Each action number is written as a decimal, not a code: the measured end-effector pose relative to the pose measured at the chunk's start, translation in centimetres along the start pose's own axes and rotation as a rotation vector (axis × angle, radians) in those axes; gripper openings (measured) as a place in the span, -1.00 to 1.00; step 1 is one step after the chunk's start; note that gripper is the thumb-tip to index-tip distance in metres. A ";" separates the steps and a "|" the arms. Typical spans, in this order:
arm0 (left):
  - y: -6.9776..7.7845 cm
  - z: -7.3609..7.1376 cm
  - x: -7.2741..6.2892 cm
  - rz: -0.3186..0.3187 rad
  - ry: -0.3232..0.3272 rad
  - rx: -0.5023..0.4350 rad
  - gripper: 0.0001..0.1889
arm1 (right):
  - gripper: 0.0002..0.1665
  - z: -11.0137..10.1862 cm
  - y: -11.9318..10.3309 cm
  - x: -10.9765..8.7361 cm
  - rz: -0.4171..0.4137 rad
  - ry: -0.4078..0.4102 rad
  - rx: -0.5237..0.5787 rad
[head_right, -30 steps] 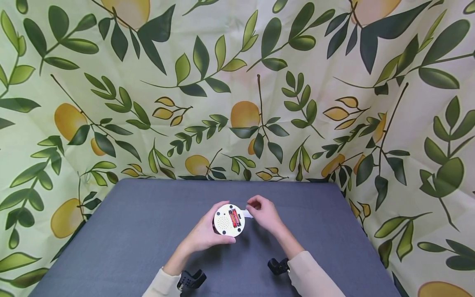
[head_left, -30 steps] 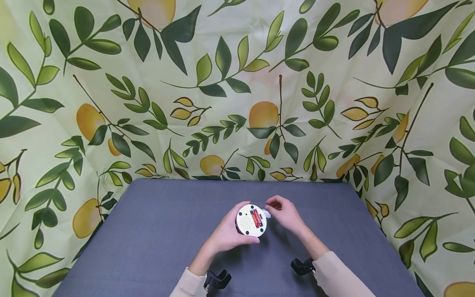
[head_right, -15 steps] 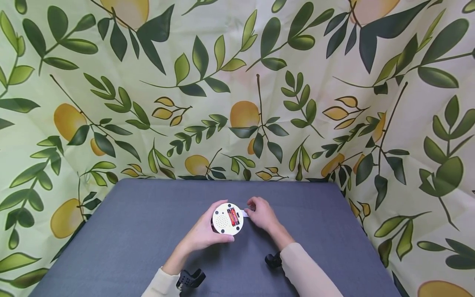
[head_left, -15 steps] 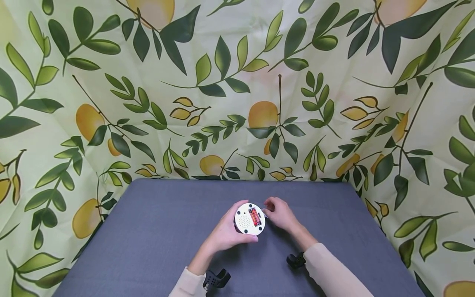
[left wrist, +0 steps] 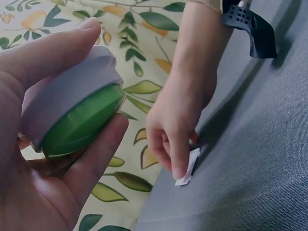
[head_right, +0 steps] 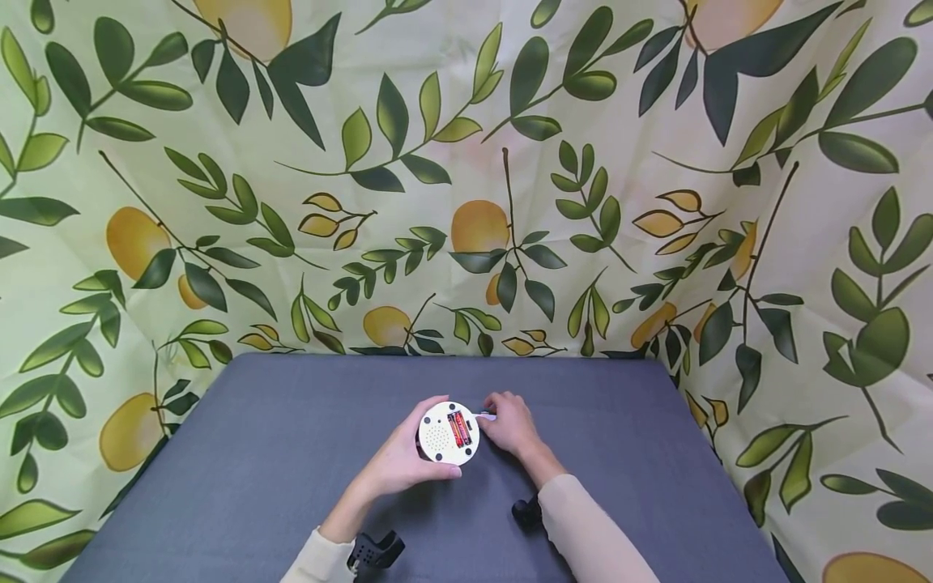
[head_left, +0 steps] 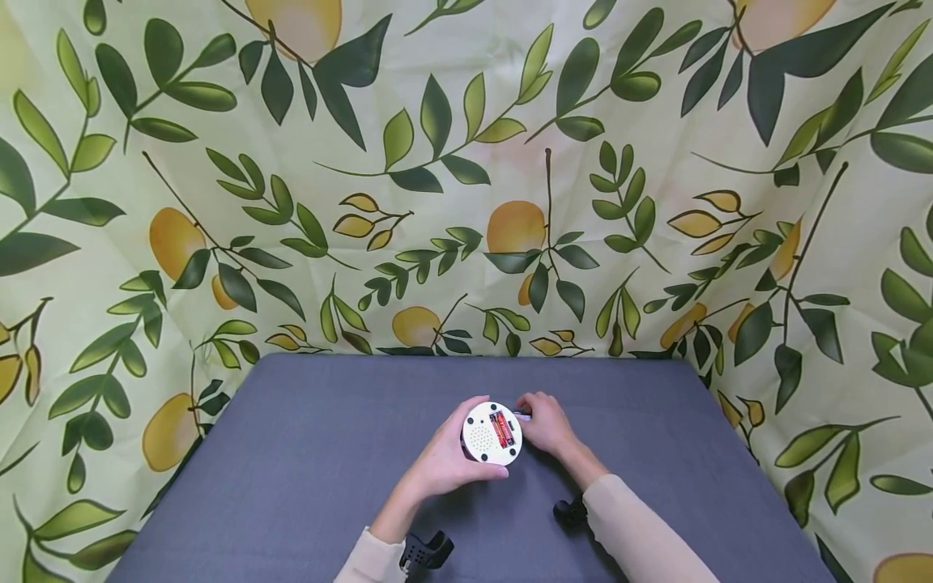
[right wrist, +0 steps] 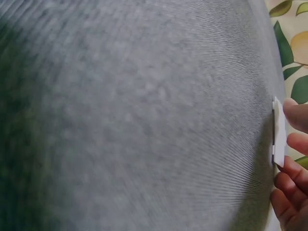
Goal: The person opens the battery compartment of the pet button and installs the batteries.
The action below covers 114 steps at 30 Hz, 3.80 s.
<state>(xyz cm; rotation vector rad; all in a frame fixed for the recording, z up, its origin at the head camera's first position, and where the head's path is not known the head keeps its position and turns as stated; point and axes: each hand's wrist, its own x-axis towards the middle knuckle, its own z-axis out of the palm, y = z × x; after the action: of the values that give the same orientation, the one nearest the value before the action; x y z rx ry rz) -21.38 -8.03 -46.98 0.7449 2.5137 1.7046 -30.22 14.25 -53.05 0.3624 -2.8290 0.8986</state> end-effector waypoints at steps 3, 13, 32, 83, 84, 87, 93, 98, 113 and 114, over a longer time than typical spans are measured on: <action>-0.1 0.0 0.0 0.004 0.000 0.002 0.07 | -0.76 0.3 0.0 0.0 0.002 -0.001 -0.043; 0.1 -0.1 0.1 0.001 0.003 -0.005 0.08 | -0.88 0.6 0.0 0.1 -0.022 0.006 -0.075; 0.0 -0.3 0.1 -0.002 0.004 -0.004 0.08 | -0.95 -0.4 -0.2 -1.1 0.019 -0.027 0.160; -0.4 -0.3 0.2 -0.012 0.025 0.002 0.09 | -0.80 -5.1 -4.4 -4.8 0.170 0.171 0.827; -0.3 -0.3 0.2 -0.014 0.024 0.002 0.09 | -0.80 -5.2 -4.5 -4.8 0.172 0.171 0.833; -0.3 -0.3 0.2 -0.014 0.025 0.001 0.09 | -0.79 -5.4 -5.0 -5.0 0.174 0.167 0.851; -0.3 -0.3 0.2 -0.016 0.028 -0.002 0.08 | -0.79 -5.7 -5.9 -5.3 0.150 0.156 0.868; -0.4 -0.3 0.1 -0.019 0.028 -0.005 0.08 | -0.79 -5.8 -6.4 -5.4 0.134 0.133 0.873; -0.4 -0.2 0.1 -0.019 0.019 0.006 0.08 | -0.84 -5.4 -7.1 -5.5 0.021 0.060 0.740; -0.5 -0.2 0.1 -0.017 0.020 0.010 0.07 | -0.86 -5.4 -7.1 -5.4 0.021 0.063 0.734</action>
<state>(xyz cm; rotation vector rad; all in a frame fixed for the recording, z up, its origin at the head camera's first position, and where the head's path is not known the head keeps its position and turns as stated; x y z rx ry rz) -21.70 -8.31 -47.28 0.7087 2.5357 1.7044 -22.67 12.77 -45.91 0.3682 -2.3452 1.8916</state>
